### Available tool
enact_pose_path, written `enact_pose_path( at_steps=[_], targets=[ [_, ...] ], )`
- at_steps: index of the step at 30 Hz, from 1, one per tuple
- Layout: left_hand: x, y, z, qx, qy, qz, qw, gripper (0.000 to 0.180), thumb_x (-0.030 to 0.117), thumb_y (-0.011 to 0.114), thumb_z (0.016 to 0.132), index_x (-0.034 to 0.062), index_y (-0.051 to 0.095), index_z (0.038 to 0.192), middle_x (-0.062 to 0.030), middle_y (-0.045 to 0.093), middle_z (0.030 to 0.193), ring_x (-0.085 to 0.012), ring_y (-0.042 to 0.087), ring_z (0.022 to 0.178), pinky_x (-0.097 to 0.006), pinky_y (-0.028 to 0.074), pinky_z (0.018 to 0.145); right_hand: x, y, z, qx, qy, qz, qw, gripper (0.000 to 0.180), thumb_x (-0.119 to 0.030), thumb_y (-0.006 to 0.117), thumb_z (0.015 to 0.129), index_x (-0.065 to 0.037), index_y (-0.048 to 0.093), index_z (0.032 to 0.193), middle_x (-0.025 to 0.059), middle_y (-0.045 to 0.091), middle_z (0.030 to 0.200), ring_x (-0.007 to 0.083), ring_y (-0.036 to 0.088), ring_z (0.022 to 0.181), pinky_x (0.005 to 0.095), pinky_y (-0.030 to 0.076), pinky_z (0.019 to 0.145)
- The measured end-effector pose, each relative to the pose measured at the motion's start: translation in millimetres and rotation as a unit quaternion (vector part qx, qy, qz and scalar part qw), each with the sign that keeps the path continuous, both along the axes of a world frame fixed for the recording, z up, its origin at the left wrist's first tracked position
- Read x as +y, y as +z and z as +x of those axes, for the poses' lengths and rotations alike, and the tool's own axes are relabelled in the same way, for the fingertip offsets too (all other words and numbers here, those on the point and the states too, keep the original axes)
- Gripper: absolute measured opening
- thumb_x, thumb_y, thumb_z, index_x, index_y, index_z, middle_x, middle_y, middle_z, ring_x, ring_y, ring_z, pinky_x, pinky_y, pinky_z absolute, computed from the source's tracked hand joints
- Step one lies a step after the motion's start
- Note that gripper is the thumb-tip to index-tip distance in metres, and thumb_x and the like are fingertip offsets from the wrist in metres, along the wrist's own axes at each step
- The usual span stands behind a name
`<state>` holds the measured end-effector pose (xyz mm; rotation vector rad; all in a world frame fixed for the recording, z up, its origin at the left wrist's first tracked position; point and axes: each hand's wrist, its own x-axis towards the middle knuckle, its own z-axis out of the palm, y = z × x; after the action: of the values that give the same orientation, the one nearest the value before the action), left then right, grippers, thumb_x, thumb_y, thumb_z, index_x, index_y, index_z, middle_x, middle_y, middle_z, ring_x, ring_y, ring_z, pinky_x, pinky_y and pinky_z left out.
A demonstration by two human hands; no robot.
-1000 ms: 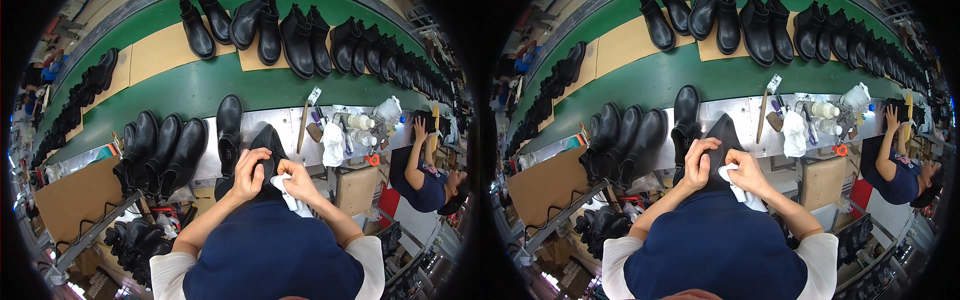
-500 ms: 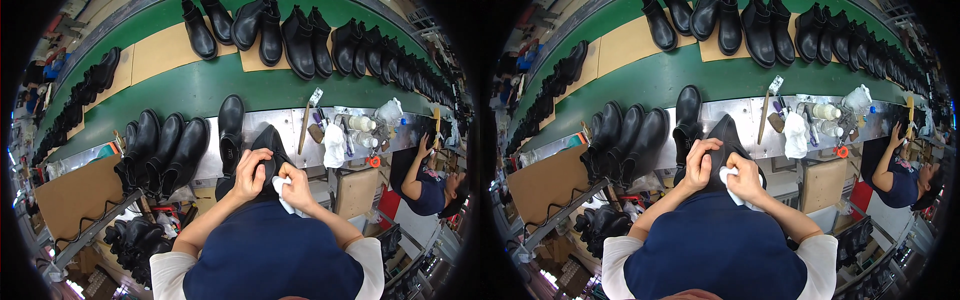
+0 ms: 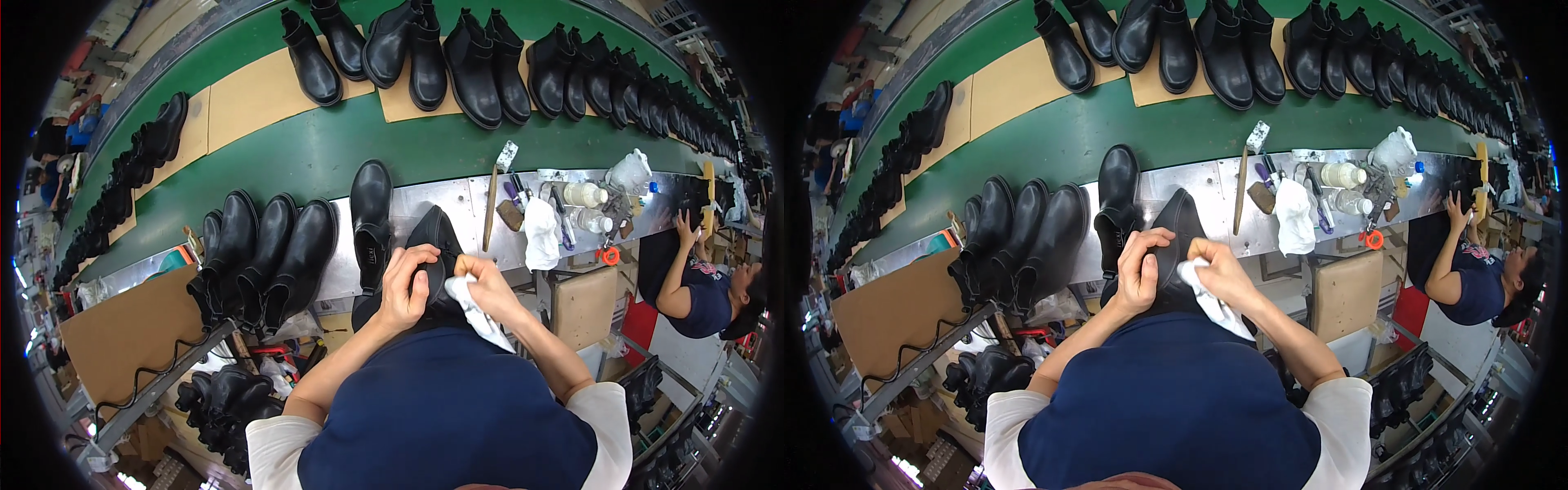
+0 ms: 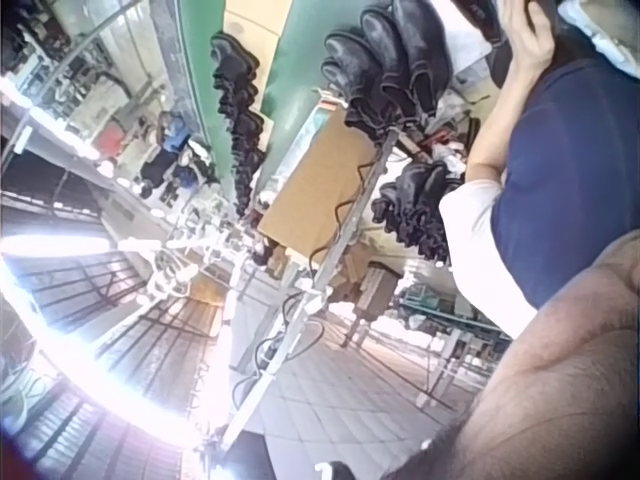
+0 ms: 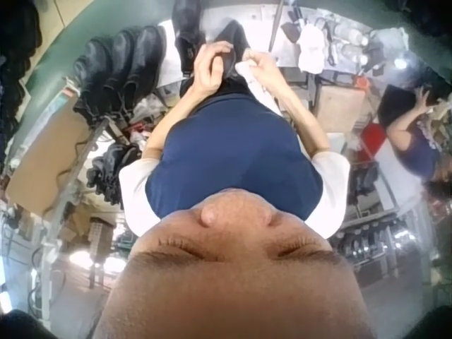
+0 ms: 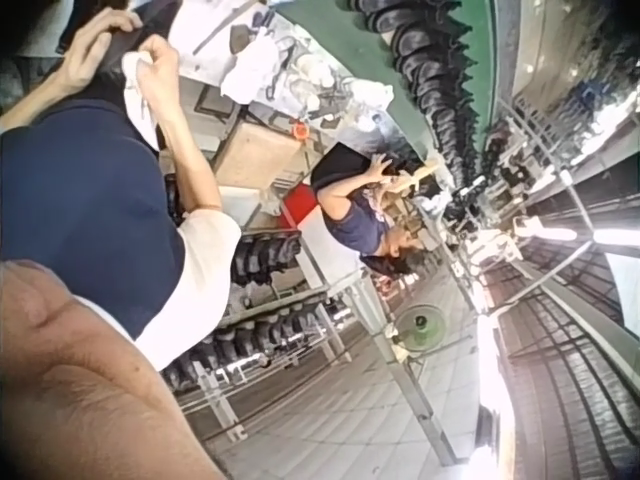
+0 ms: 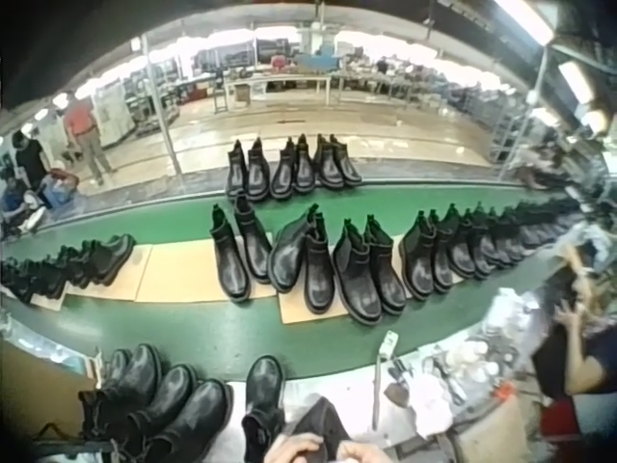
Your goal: Inspecting and cleaning black boots on a conveyor belt in a shoe factory.
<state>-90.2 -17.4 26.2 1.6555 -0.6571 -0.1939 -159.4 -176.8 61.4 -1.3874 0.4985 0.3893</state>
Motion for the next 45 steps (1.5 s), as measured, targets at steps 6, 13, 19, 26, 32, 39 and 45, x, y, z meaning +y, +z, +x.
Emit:
enact_pose_path(
  at_steps=[6,13,19,26,32,39,45],
  targets=[
    [-2,3,1,-0.002,0.002,-0.002,1.000,0.021,0.013,0.045,0.083,-0.0026,0.055,0.093,-0.0169,0.061,0.098,-0.0274,0.052,0.077,-0.033,0.042,0.072,-1,2,0,-0.010,0.008,0.028,1.000,0.020,-0.006,0.061,0.076,-0.007,0.043,0.068,-0.0080,0.040,0.063,0.0001,0.036,0.058,0.0194,0.028,0.049],
    [-1,2,1,-0.001,0.001,0.001,1.000,0.021,0.012,0.045,0.082,-0.0027,0.055,0.093,-0.0170,0.062,0.099,-0.0277,0.053,0.078,-0.033,0.042,0.073,-3,1,2,-0.026,0.048,-0.024,0.998,0.018,-0.008,0.060,0.077,-0.006,0.044,0.068,-0.0075,0.042,0.061,0.0002,0.038,0.057,0.0194,0.030,0.049],
    [1,-1,0,0.001,-0.002,0.003,1.000,0.021,0.011,0.045,0.081,-0.0029,0.055,0.093,-0.0170,0.061,0.099,-0.0279,0.053,0.078,-0.033,0.042,0.073,-2,0,0,-0.031,0.070,-0.022,0.997,0.020,-0.009,0.060,0.077,-0.006,0.043,0.066,-0.0068,0.042,0.062,0.0005,0.038,0.058,0.0196,0.031,0.050],
    [1,-1,0,0.000,0.001,0.002,1.000,0.021,0.011,0.045,0.081,-0.0029,0.055,0.093,-0.0173,0.061,0.099,-0.0279,0.052,0.077,-0.033,0.042,0.072,-1,1,1,-0.021,0.038,-0.017,0.999,0.019,-0.008,0.060,0.076,-0.006,0.043,0.066,-0.0064,0.040,0.062,0.0011,0.037,0.059,0.0203,0.031,0.051],
    [0,-2,1,-0.007,-0.002,0.002,1.000,0.021,0.013,0.045,0.082,-0.0031,0.055,0.093,-0.0175,0.061,0.098,-0.0282,0.053,0.077,-0.033,0.042,0.072,-1,1,3,-0.003,0.013,-0.012,1.000,0.018,-0.008,0.059,0.076,-0.006,0.044,0.068,-0.0065,0.041,0.063,0.0011,0.037,0.059,0.0200,0.031,0.051],
    [0,1,0,0.000,0.000,0.001,1.000,0.021,0.013,0.045,0.083,-0.0031,0.055,0.093,-0.0173,0.062,0.098,-0.0281,0.053,0.077,-0.033,0.042,0.072,-4,2,6,0.033,-0.008,0.061,0.998,0.018,-0.007,0.060,0.075,-0.006,0.044,0.067,-0.0065,0.041,0.063,0.0005,0.038,0.060,0.0189,0.031,0.051],
    [-1,1,0,0.002,0.003,-0.001,1.000,0.021,0.013,0.045,0.083,-0.0027,0.055,0.092,-0.0171,0.061,0.098,-0.0278,0.053,0.077,-0.033,0.042,0.072,-4,3,4,0.009,0.041,0.013,0.999,0.016,-0.007,0.058,0.077,-0.007,0.045,0.069,-0.0073,0.043,0.063,0.0002,0.038,0.058,0.0190,0.030,0.050]
  ],
)
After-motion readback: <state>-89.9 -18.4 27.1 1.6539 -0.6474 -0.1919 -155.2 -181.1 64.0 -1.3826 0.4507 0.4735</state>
